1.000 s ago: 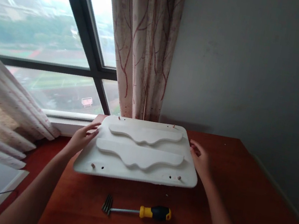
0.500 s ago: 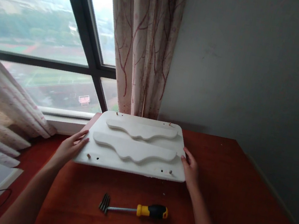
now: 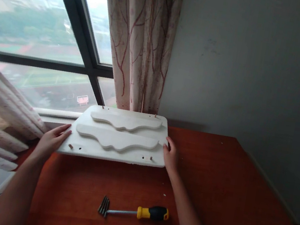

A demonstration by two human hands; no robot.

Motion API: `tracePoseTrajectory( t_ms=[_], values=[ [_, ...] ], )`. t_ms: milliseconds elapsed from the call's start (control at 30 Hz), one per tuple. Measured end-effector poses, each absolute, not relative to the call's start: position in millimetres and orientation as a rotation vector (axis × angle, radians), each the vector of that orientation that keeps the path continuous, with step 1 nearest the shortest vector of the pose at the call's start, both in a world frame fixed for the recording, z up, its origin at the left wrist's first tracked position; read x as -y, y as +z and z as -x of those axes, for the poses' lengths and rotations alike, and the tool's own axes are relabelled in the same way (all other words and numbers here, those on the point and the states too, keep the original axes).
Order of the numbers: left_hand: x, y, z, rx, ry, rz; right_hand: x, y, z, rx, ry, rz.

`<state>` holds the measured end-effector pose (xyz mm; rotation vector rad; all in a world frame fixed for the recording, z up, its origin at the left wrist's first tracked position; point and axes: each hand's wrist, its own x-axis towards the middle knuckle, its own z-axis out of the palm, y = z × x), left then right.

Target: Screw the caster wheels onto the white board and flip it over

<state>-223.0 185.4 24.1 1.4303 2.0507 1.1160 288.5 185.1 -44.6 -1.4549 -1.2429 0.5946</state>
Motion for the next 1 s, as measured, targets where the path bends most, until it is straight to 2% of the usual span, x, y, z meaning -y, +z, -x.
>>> tracePoseTrajectory(
  t_ms=[467,600,700,867,1000],
  values=[
    [-177,41,221,-2.159,1.256,-1.441,-180,-34,-275,1.287,0.631,1.441],
    [-140,44,191,-2.357,1.532,-1.453,-150,-29,-289,1.307,0.634,1.470],
    [-94,32,153,-2.325,1.599,-1.576,-108,-23,-304,1.347,0.615,1.511],
    [-20,2,87,-1.630,1.142,-2.249,-30,-14,-315,1.597,0.611,1.537],
    [9,-3,56,-1.394,0.905,-2.421,12,-13,-304,1.965,0.517,1.462]
  ],
)
